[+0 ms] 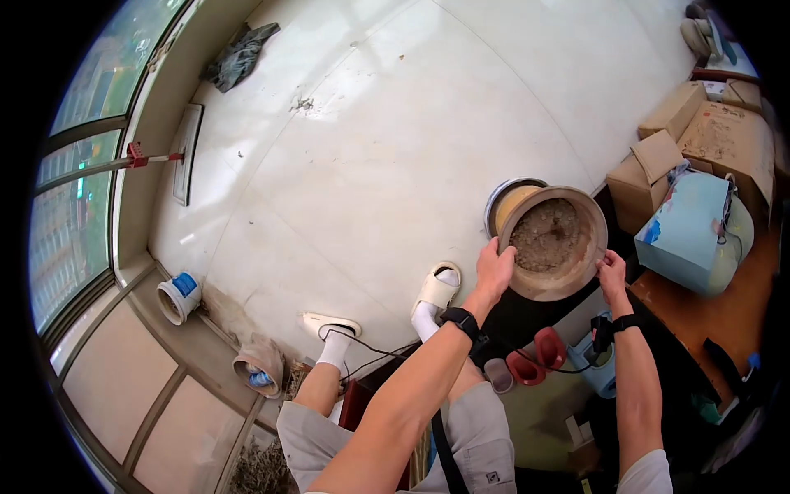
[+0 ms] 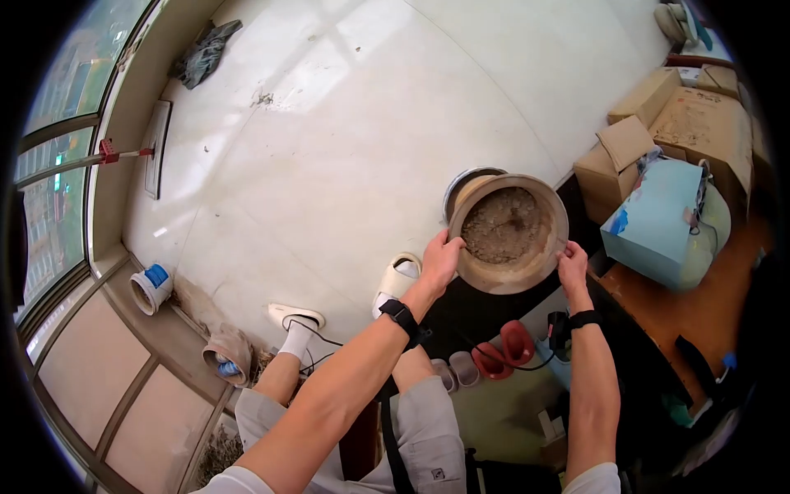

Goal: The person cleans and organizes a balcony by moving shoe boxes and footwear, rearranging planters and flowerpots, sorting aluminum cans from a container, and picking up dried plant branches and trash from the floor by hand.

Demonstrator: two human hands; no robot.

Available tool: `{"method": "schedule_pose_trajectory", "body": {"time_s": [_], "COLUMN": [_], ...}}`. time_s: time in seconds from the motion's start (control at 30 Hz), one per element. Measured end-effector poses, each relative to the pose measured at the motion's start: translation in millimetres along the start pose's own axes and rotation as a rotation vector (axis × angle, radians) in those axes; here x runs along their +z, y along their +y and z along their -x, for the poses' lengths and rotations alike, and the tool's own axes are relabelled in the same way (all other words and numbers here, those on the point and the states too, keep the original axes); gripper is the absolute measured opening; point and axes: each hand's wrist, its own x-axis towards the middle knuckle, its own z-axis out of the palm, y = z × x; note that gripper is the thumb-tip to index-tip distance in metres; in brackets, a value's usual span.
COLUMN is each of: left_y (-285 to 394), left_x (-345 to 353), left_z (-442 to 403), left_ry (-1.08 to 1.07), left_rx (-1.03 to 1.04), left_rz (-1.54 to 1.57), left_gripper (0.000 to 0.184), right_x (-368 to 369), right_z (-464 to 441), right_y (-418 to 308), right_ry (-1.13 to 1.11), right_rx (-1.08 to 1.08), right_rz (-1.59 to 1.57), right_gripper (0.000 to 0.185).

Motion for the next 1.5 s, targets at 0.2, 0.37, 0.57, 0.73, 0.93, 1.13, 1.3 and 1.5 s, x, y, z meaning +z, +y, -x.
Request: {"method": "schedule_pose_trajectory", "body": {"time_s": [0.2, 0.37, 0.57, 0.73, 0.93, 1.13, 1.3, 1.5], "left_y": [8, -28, -44, -78, -70, -74, -79, -113], "left_x": [0, -3, -87, -184, -269, -268, -181, -71], "left_z": [19, 38, 82, 108, 131, 120, 46, -86], "left_ry": [-0.088, -0.129, -0.228, -0.088, -0.014, 0.076, 0.071, 0.017], "left_rx": [0.021, 0.104, -0.060, -0.128, -0.160, -0.046, 0.250, 0.598], "left_rz": [0.028, 0.236, 0.089, 0.082, -0.010, -0.102, -0.528, -0.881], "left_gripper": [0.060, 0.058, 0.053, 0.043, 0.039, 0.034, 0.036, 0.041], "right_x": [9, 13, 53, 88, 140, 161, 169, 163], "right_z": [11, 14, 70, 118, 130, 122, 121, 126], "right_y": [-5, 2, -12, 20, 15, 15, 15, 14], "right_ry": [-0.009, -0.053, 0.279, -0.022, -0.067, -0.016, 0.008, -0.073], "right_rx": [0.012, -0.023, 0.311, 0.501, 0.523, 0.585, 0.583, 0.468], "right_rz": [-0.092, -0.087, -0.059, -0.533, -0.981, -1.262, -1.284, -1.216], "right_gripper": [0.037, 0.049, 0.046, 0.042, 0.043, 0.035, 0.031, 0.031]}}
